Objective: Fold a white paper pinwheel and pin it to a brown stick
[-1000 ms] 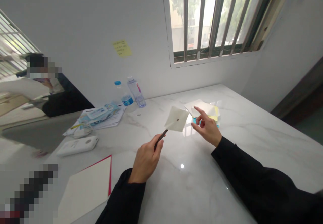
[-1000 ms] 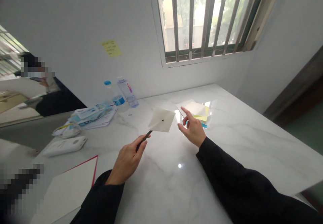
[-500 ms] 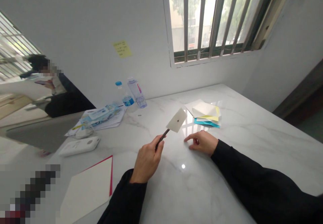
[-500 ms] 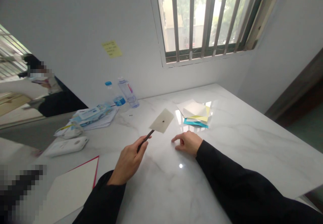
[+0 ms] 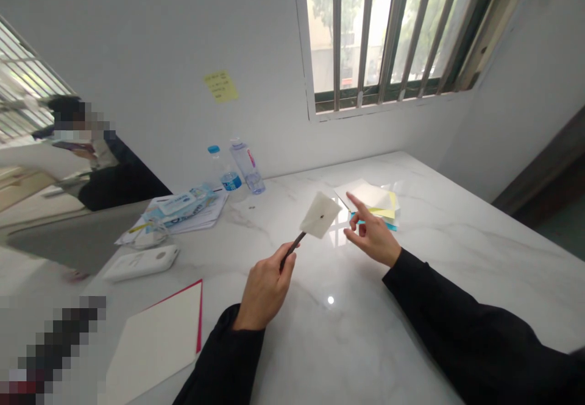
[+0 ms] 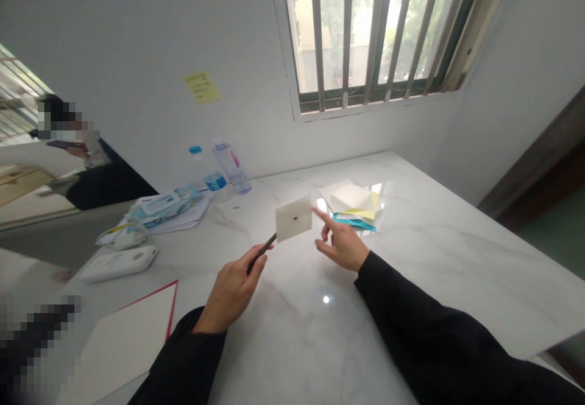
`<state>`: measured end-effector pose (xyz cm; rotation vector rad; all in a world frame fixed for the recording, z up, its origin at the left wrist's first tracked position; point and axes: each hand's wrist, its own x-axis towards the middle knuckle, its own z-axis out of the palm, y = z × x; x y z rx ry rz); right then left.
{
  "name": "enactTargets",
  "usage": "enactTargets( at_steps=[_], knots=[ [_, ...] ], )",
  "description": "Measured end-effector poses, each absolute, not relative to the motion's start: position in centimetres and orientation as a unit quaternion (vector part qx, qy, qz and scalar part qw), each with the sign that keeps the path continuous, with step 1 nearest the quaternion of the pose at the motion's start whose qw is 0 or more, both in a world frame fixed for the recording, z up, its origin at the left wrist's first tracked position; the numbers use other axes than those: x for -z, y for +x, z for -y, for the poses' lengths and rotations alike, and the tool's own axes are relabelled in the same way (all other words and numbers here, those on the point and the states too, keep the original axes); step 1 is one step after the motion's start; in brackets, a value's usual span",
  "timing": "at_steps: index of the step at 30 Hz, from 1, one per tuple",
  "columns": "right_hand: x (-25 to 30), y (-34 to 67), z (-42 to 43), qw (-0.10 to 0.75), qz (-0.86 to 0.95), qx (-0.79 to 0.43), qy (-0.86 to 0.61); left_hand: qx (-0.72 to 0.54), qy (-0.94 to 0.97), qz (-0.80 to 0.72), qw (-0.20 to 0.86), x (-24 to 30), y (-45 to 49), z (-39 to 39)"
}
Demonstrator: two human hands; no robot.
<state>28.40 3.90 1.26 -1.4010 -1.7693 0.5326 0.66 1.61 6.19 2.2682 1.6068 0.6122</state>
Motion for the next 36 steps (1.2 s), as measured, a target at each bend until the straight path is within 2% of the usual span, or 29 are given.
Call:
enactTargets(
  at_steps=[4, 8, 13, 17, 22, 26, 31, 34, 36],
  knots=[
    [-0.86, 28.19, -3.77, 0.321, 0.747, -0.251, -0.526, -0.213, 0.788, -0.558, 0.15, -6.25, 0.71, -1.58],
    [-1.04, 28.36, -3.91, 0.392, 0.699, -0.219, -0.557, -0.213, 0.787, -0.559, 0.149, -6.22, 0.64, -1.57],
    [-1.18, 28.72, -4.01, 0.338, 0.736, -0.283, -0.513, -0.211, 0.786, -0.561, 0.152, -6.18, 0.62, -1.6],
    [-1.27, 28.86, -4.11, 0.406, 0.691, -0.245, -0.546, -0.211, 0.786, -0.562, 0.152, -6.19, 0.64, -1.59],
    [-0.94, 28.64, -4.08, 0.329, 0.743, -0.291, -0.505, -0.208, 0.786, -0.562, 0.152, -6.14, 0.61, -1.56],
    [-1.43, 28.79, -4.21, 0.437, 0.677, -0.243, -0.54, -0.211, 0.787, -0.56, 0.15, -6.09, 0.57, -1.55],
    [-1.44, 28.88, -4.04, 0.332, 0.74, -0.284, -0.511, -0.214, 0.787, -0.559, 0.15, -6.14, 0.56, -1.53],
    [-1.43, 28.77, -3.95, 0.397, 0.697, -0.236, -0.549, -0.216, 0.786, -0.56, 0.15, -6.2, 0.54, -1.51],
    [-1.42, 28.6, -3.87, 0.397, 0.705, -0.239, -0.537, -0.215, 0.786, -0.56, 0.151, -6.23, 0.53, -1.52]
  ],
)
